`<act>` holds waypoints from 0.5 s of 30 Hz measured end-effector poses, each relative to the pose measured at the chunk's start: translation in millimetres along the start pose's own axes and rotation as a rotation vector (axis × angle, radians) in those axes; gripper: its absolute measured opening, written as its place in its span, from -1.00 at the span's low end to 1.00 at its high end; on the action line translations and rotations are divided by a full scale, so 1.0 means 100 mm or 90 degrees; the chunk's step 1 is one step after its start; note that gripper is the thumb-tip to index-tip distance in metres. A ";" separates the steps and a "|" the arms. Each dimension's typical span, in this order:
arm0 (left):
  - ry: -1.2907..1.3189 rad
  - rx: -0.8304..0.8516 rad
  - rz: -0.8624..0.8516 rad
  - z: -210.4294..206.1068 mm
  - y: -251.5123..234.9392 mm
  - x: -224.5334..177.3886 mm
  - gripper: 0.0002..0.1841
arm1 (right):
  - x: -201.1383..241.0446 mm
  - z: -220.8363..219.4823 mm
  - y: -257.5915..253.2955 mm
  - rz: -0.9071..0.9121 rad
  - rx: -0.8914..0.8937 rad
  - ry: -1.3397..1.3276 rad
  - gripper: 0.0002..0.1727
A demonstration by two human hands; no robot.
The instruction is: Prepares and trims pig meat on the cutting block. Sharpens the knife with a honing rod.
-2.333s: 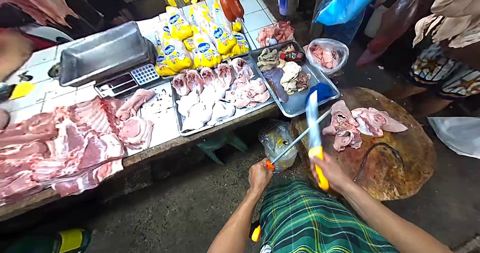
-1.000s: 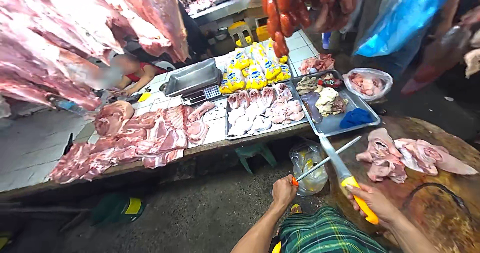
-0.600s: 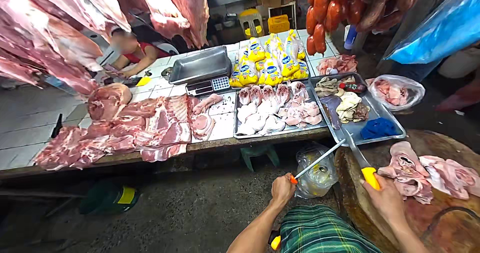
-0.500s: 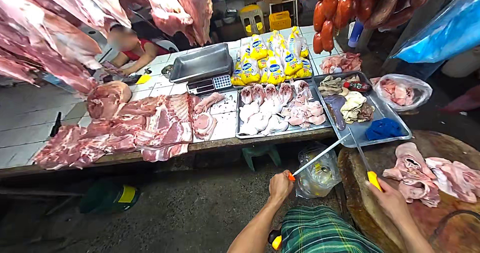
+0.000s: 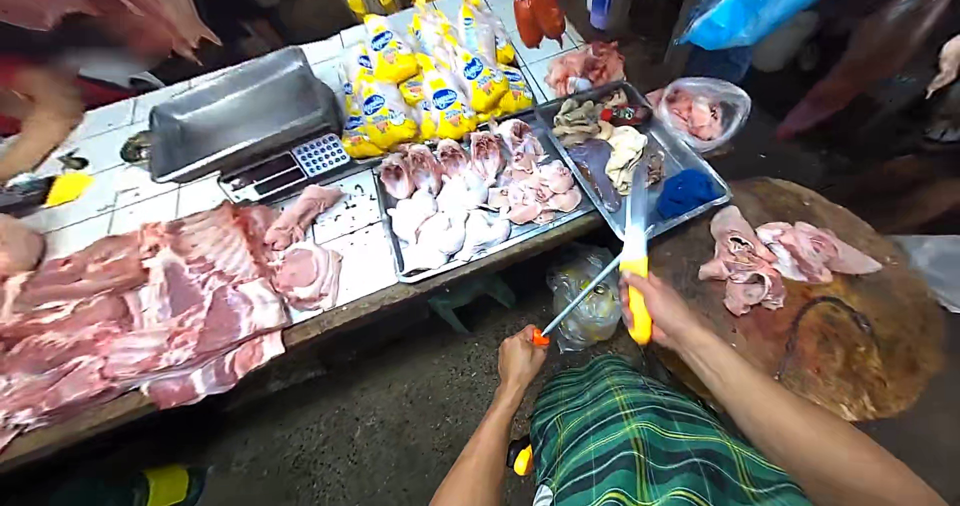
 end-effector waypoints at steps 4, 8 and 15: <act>0.024 0.018 0.040 0.12 0.05 0.01 -0.71 | -0.03 0.11 0.08 -0.004 -0.046 0.096 -0.58; 0.021 0.027 0.109 0.23 0.09 0.12 -0.71 | -0.29 0.12 0.11 0.004 -0.112 0.335 -0.53; 0.026 0.029 0.187 0.40 0.13 0.23 -0.70 | -0.11 0.17 -0.03 0.201 -0.388 0.683 -0.33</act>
Point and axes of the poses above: each hand's wrist, its own y-axis away from the middle knuckle, its own z-axis out of the back of the hand, x = y × z, the point moved 2 cm from there along -y, towards the middle knuckle, and after that the axes turned 13 degrees about -z, right-handed, at the moved point
